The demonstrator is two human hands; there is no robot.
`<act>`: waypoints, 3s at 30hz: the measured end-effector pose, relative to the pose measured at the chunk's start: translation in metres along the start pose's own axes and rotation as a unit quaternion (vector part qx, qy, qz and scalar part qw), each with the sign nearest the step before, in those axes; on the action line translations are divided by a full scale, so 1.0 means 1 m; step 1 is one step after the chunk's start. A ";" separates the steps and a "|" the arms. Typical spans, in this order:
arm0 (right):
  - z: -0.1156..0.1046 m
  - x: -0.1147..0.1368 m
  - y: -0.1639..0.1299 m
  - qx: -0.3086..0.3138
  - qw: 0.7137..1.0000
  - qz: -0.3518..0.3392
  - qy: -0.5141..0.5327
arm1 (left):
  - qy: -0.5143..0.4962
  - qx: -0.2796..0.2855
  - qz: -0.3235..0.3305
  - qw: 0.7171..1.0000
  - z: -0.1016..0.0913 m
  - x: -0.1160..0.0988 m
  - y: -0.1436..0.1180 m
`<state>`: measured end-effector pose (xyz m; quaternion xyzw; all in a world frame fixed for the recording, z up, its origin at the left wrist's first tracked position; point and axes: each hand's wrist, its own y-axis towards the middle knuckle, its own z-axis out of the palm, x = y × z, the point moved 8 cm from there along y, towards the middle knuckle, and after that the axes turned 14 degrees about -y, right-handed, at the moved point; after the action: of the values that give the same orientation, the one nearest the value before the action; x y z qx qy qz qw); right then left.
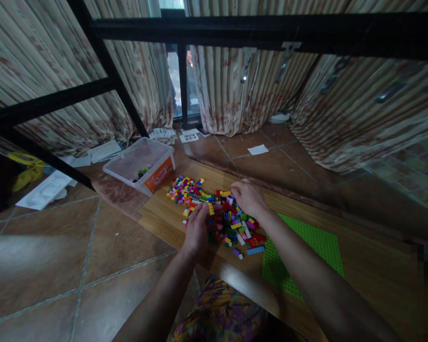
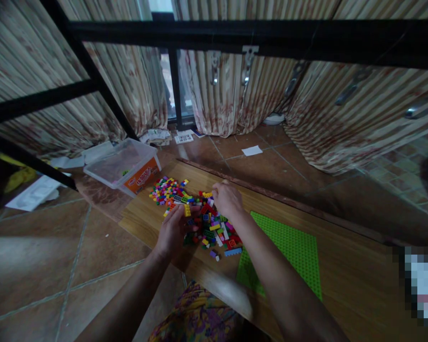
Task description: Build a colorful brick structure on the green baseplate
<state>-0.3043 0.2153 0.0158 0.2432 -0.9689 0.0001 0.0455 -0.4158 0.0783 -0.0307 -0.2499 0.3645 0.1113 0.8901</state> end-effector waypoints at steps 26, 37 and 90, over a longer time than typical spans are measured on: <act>0.035 0.010 0.027 0.101 0.984 -0.120 0.090 | 0.080 -0.039 0.011 0.996 -0.061 -0.020 -0.022; 0.036 0.007 0.037 0.102 0.986 -0.091 0.095 | 0.116 -0.035 0.034 0.992 -0.065 -0.026 -0.025; 0.052 -0.196 -0.312 -0.078 0.840 0.380 0.380 | 0.370 0.227 -0.054 0.899 0.072 0.137 -0.100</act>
<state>0.0103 0.0320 -0.0600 -0.1670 -0.8887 0.0347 0.4256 -0.2382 0.0330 -0.0469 -0.0838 0.6690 -0.1226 0.7283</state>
